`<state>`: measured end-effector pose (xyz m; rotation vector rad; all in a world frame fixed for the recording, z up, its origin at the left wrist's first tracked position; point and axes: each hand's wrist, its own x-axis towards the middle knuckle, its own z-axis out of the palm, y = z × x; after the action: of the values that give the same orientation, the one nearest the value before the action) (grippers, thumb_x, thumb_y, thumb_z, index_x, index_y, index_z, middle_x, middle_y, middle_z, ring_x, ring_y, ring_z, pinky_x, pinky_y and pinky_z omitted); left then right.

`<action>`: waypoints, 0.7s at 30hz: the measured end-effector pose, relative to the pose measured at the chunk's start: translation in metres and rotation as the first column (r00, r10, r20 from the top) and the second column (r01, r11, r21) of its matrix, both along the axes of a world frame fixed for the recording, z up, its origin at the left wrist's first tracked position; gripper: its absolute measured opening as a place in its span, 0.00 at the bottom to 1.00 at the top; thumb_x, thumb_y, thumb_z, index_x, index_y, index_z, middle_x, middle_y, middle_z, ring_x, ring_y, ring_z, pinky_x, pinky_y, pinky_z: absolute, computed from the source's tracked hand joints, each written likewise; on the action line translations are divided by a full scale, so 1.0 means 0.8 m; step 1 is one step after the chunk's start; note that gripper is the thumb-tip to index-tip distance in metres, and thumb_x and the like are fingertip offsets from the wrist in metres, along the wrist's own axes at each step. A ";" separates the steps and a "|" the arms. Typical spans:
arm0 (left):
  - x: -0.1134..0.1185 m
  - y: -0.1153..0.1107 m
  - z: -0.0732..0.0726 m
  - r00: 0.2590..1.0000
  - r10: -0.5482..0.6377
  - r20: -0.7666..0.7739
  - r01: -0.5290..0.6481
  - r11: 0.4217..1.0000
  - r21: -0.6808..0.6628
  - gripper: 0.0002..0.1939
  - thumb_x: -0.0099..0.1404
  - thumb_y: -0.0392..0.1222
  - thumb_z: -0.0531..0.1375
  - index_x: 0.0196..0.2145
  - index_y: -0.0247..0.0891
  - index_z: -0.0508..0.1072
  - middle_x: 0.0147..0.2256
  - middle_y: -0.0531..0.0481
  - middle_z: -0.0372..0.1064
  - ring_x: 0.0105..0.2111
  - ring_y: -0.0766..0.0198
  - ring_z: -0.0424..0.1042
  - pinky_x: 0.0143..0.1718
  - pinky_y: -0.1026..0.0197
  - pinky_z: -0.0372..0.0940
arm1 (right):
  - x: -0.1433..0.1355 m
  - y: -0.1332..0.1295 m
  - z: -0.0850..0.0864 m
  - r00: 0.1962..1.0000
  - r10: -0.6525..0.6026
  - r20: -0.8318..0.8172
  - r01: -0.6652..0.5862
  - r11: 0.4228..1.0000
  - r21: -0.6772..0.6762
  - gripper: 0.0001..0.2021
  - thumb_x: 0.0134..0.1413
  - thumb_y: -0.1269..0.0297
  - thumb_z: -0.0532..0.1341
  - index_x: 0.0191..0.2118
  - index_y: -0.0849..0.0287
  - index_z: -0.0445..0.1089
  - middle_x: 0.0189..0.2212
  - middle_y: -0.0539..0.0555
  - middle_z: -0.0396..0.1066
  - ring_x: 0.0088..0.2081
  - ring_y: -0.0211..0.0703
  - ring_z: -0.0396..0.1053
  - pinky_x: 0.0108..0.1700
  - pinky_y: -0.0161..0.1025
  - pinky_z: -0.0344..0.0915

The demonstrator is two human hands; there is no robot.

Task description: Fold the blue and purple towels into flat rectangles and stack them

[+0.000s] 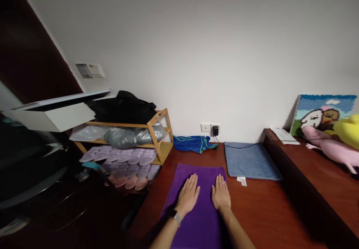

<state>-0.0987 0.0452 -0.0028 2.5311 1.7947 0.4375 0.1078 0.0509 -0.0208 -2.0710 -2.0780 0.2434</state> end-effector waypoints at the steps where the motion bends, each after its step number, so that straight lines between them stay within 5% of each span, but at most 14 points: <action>1: 0.025 0.007 -0.001 0.999 -0.047 0.017 0.048 0.999 -0.014 0.32 0.78 0.52 0.35 0.73 0.36 0.47 0.72 0.44 0.47 0.72 0.56 0.46 0.71 0.46 0.48 | 0.001 0.000 -0.001 1.000 0.003 0.004 -0.003 1.000 0.000 0.34 0.69 0.57 0.39 0.72 0.75 0.44 0.73 0.64 0.39 0.74 0.51 0.37 0.73 0.48 0.38; 4: 0.076 0.021 -0.011 0.994 -0.101 0.050 0.104 0.993 -0.061 0.32 0.78 0.53 0.35 0.73 0.38 0.43 0.72 0.45 0.47 0.72 0.56 0.46 0.71 0.46 0.48 | 0.002 0.000 -0.001 1.000 0.015 0.015 -0.015 1.000 -0.004 0.34 0.68 0.57 0.40 0.72 0.75 0.44 0.73 0.64 0.39 0.74 0.50 0.37 0.73 0.48 0.38; 6: 0.078 0.027 -0.017 0.994 -0.100 0.048 0.103 0.991 -0.080 0.33 0.77 0.54 0.36 0.74 0.39 0.42 0.72 0.46 0.47 0.72 0.56 0.45 0.71 0.46 0.46 | 0.002 0.000 0.000 1.000 0.015 0.023 -0.015 1.000 -0.005 0.34 0.68 0.57 0.40 0.72 0.75 0.44 0.73 0.64 0.39 0.74 0.50 0.37 0.73 0.48 0.38; 14: -0.057 0.050 -0.006 0.977 0.206 -0.053 -0.209 0.975 -0.069 0.36 0.76 0.59 0.39 0.71 0.34 0.54 0.72 0.40 0.48 0.72 0.52 0.47 0.71 0.45 0.45 | -0.005 -0.003 0.003 0.998 -0.046 0.034 0.047 0.999 -0.026 0.34 0.69 0.57 0.39 0.72 0.74 0.44 0.74 0.62 0.39 0.74 0.50 0.37 0.73 0.46 0.37; 21: -0.073 0.059 -0.026 0.970 0.231 -0.076 -0.230 0.973 0.018 0.37 0.75 0.61 0.39 0.72 0.35 0.53 0.71 0.39 0.50 0.71 0.50 0.49 0.70 0.42 0.47 | -0.007 0.036 0.021 1.000 -0.020 0.015 0.019 0.999 0.036 0.34 0.69 0.56 0.40 0.72 0.73 0.45 0.73 0.62 0.40 0.74 0.49 0.38 0.73 0.47 0.37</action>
<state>-0.1567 0.0925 -0.0234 2.3849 2.1312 0.3552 0.1019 0.0798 -0.0037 -2.0778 -2.0541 0.1861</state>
